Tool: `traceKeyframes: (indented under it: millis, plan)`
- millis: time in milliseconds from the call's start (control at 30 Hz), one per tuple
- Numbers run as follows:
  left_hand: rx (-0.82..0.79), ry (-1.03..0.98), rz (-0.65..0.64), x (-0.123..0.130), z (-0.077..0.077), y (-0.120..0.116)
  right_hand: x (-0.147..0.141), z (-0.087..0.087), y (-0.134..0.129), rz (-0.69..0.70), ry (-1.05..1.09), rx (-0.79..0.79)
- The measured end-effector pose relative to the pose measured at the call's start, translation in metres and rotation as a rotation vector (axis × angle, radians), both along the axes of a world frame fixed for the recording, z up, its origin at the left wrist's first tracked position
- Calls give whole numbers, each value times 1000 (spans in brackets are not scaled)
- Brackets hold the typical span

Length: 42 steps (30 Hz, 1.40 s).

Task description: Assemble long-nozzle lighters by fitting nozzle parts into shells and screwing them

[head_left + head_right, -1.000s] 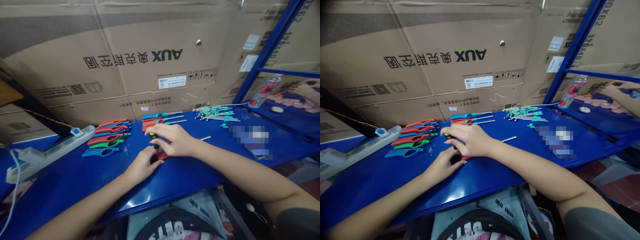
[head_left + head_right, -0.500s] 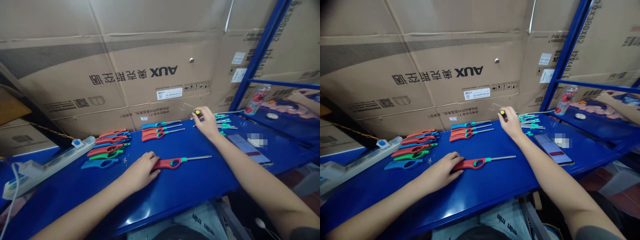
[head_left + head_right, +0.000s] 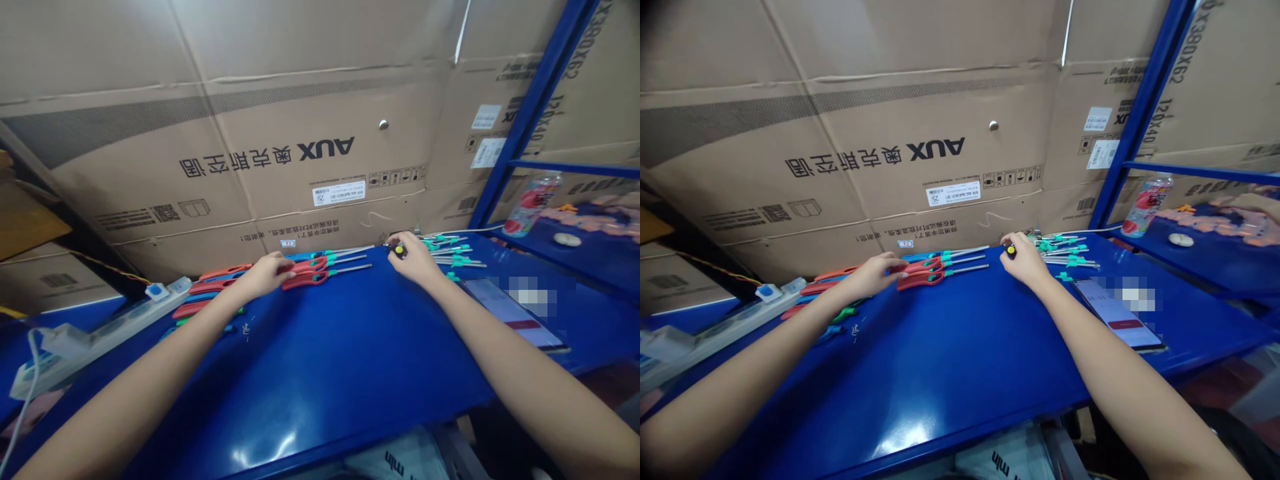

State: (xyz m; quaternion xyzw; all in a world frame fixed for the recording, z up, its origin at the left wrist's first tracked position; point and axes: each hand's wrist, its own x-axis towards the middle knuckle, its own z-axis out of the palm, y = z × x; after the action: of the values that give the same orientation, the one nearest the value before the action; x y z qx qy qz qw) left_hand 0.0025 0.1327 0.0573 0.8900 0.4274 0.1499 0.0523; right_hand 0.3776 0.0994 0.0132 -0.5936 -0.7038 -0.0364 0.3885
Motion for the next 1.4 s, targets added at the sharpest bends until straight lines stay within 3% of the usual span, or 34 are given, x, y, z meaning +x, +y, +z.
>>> traceKeyframes:
  millis: [133, 300, 533, 700, 833, 967, 1167, 1400]
  plan:
    - [8, 6, 65, 1, -11, 25, -2, -10, -2, 25, -95, -179]
    - [6, 6, 82, 3, -23, 37, -5, -16, -5, 30, -210, -398]
    - [20, 7, 99, 8, -32, 34, -5, -15, -7, 36, -300, -466]
    - [31, 6, 122, 9, -28, 29, -3, -18, -6, 76, -317, -416]
    - [61, 7, 189, -3, -15, 25, -3, -18, -4, 72, -275, -321]
    - [64, 50, 362, -31, 4, 26, -6, -12, -2, 77, -178, -194]
    - [-99, 245, 621, -74, 27, 19, -14, -5, -8, 25, -2, -103]
    - [-211, 321, 629, -85, 30, -5, -26, -10, -10, 133, 8, 46]
